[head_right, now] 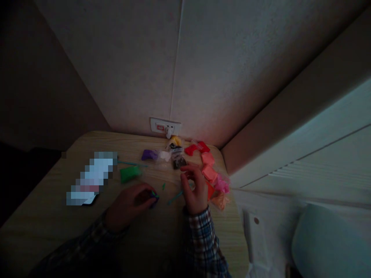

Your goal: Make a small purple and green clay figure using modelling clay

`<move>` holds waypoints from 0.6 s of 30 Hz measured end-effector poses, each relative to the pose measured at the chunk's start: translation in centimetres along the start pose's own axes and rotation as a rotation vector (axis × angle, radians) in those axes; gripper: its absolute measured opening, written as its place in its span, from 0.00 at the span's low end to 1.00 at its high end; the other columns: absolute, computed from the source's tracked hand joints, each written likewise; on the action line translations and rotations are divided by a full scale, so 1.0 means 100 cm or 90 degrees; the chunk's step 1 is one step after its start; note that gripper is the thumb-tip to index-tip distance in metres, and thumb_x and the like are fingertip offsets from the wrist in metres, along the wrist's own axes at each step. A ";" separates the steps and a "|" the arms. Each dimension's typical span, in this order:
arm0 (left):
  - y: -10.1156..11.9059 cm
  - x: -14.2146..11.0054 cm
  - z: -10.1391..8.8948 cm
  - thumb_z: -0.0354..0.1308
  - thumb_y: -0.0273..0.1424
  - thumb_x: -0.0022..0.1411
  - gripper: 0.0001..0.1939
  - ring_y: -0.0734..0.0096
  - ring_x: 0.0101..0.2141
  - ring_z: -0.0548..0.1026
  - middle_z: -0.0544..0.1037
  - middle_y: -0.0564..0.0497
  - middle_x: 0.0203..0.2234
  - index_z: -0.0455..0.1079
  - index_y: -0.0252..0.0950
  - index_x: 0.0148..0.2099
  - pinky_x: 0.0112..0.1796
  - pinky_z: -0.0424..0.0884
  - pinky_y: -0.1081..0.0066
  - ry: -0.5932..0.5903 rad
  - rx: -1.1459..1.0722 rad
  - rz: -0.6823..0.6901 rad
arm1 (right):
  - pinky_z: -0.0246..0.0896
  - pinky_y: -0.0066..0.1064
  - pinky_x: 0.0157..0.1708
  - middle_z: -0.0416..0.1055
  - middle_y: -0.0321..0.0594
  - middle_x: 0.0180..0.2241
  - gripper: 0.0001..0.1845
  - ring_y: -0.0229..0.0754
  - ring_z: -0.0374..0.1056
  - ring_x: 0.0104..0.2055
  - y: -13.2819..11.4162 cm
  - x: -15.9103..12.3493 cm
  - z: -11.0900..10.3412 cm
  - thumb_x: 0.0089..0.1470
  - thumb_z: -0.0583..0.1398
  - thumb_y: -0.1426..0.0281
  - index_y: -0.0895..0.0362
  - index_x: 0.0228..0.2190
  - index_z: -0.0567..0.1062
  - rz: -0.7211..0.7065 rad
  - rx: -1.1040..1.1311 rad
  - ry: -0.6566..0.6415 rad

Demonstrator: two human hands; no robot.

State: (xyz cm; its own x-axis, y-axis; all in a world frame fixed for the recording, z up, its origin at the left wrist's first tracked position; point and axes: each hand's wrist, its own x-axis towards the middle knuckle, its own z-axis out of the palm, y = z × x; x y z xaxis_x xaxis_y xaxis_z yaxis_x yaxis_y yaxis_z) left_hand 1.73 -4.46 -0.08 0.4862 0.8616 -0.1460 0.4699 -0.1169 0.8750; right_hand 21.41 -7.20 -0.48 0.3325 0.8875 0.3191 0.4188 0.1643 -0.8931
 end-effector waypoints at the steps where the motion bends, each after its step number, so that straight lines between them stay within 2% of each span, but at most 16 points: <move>1: -0.002 0.000 0.000 0.58 0.33 0.53 0.08 0.65 0.29 0.74 0.76 0.48 0.28 0.71 0.34 0.33 0.32 0.71 0.68 -0.008 -0.008 -0.011 | 0.65 0.36 0.37 0.71 0.43 0.39 0.08 0.44 0.68 0.40 0.000 0.000 0.000 0.55 0.57 0.67 0.55 0.38 0.71 0.005 -0.002 0.005; 6: -0.009 -0.001 0.001 0.59 0.33 0.51 0.06 0.66 0.28 0.72 0.75 0.50 0.26 0.71 0.35 0.30 0.30 0.69 0.69 -0.008 0.031 -0.037 | 0.65 0.36 0.36 0.71 0.44 0.38 0.08 0.44 0.68 0.40 0.002 0.000 0.002 0.55 0.57 0.66 0.55 0.36 0.71 0.008 -0.023 0.018; 13: -0.009 -0.003 0.002 0.58 0.32 0.51 0.11 0.65 0.26 0.73 0.75 0.52 0.24 0.69 0.36 0.38 0.29 0.68 0.69 -0.001 0.035 -0.062 | 0.66 0.36 0.34 0.73 0.43 0.37 0.08 0.42 0.69 0.34 0.005 0.003 -0.003 0.54 0.57 0.66 0.56 0.35 0.72 0.017 -0.027 0.056; 18: -0.005 -0.003 0.004 0.58 0.33 0.52 0.12 0.66 0.25 0.73 0.74 0.53 0.24 0.67 0.36 0.40 0.29 0.69 0.69 0.025 0.009 -0.054 | 0.66 0.35 0.33 0.74 0.43 0.36 0.09 0.42 0.70 0.34 0.008 0.005 -0.010 0.54 0.57 0.65 0.56 0.35 0.71 0.036 -0.014 0.076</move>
State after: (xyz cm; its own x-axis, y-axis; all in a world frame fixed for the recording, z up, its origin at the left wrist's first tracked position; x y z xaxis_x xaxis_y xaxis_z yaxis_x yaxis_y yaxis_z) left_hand 1.67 -4.87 -0.65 0.4146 0.8876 -0.2005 0.5187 -0.0495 0.8535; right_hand 22.77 -7.09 -0.66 0.4541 0.8369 0.3056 0.4144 0.1052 -0.9040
